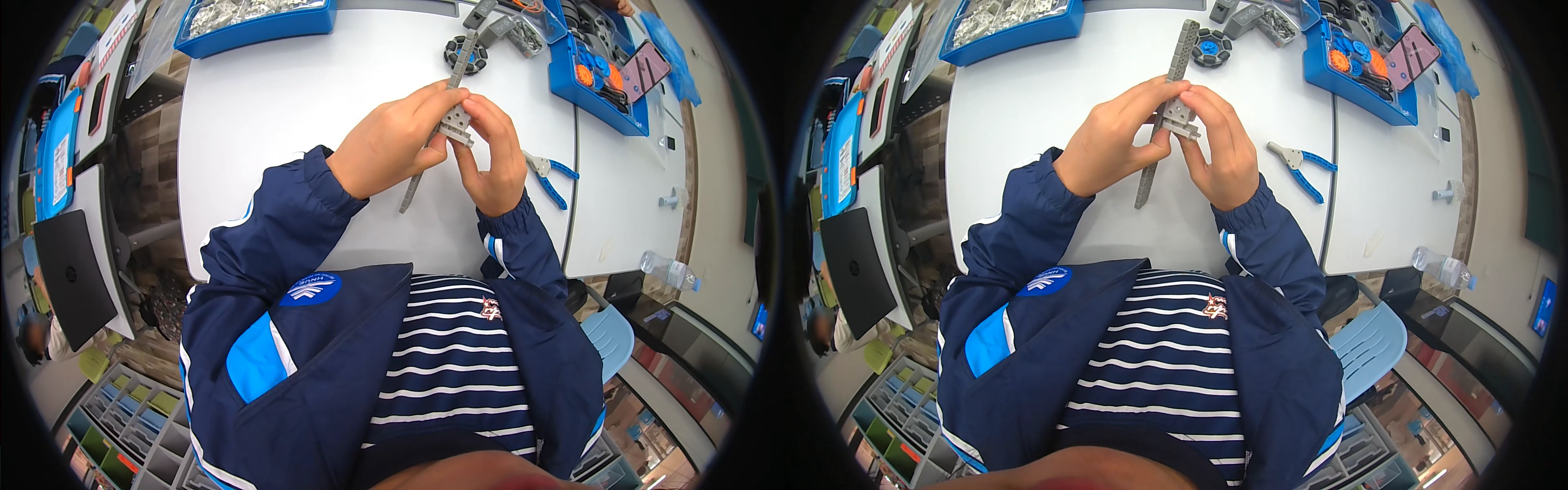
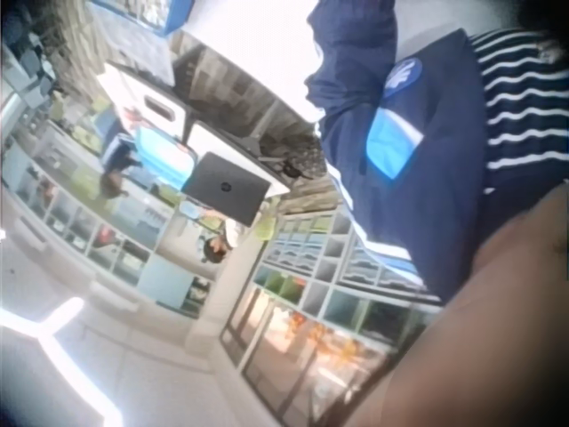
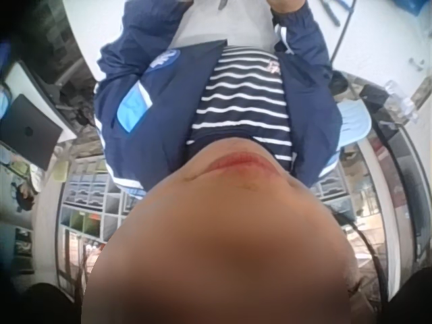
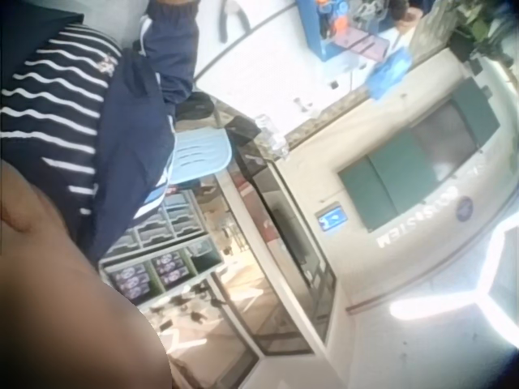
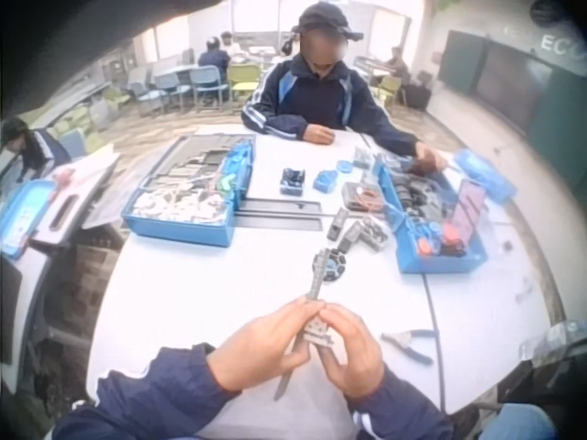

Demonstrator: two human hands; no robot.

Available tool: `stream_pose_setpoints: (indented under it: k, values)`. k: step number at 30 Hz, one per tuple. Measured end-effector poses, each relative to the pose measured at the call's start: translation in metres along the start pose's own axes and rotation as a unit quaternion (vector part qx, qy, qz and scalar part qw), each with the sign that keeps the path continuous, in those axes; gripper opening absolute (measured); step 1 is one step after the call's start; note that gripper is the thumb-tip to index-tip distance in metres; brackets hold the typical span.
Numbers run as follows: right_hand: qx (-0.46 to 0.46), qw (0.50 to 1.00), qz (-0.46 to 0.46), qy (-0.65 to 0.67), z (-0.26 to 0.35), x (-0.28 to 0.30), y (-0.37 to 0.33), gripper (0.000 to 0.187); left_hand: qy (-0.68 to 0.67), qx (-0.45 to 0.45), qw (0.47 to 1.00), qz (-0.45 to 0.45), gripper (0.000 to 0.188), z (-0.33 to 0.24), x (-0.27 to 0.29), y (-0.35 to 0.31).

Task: The person assembles small white plastic parts on a table, then opens a blue storage box and pours out many similar parts. They continue to handle and arrange the parts on the table.

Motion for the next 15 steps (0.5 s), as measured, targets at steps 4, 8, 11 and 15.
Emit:
stream_pose_setpoints:
  k: [4, 8, 11, 15]
  values:
    - [0.002, 1.0, 0.004, -0.002, 0.002, 0.004, 0.001, 0.059, -0.005, -0.005, 1.0, 0.017, 0.061, -0.002, 0.005, 0.001]
    - [0.014, 1.0, 0.004, 0.002, 0.002, 0.004, 0.005, 0.058, -0.033, 0.017, 0.999, 0.04, 0.061, -0.005, 0.012, 0.003]
    - [-0.041, 0.998, -0.004, 0.052, -0.004, 0.002, 0.007, 0.061, -0.161, 0.071, 0.982, 0.066, 0.064, 0.001, 0.014, 0.007]
    - [-0.086, 0.993, 0.003, 0.084, -0.009, -0.002, 0.002, 0.065, -0.278, 0.172, 0.939, 0.109, 0.069, 0.022, 0.004, 0.007]
Point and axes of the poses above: each hand's wrist, its own y-axis towards the middle knuckle, its own x-axis out of the back of the hand, z = x × y, the point moved 4 cm from there along y, towards the middle knuckle, and after that the axes turned 2 degrees about -z, right-handed, at the moved point
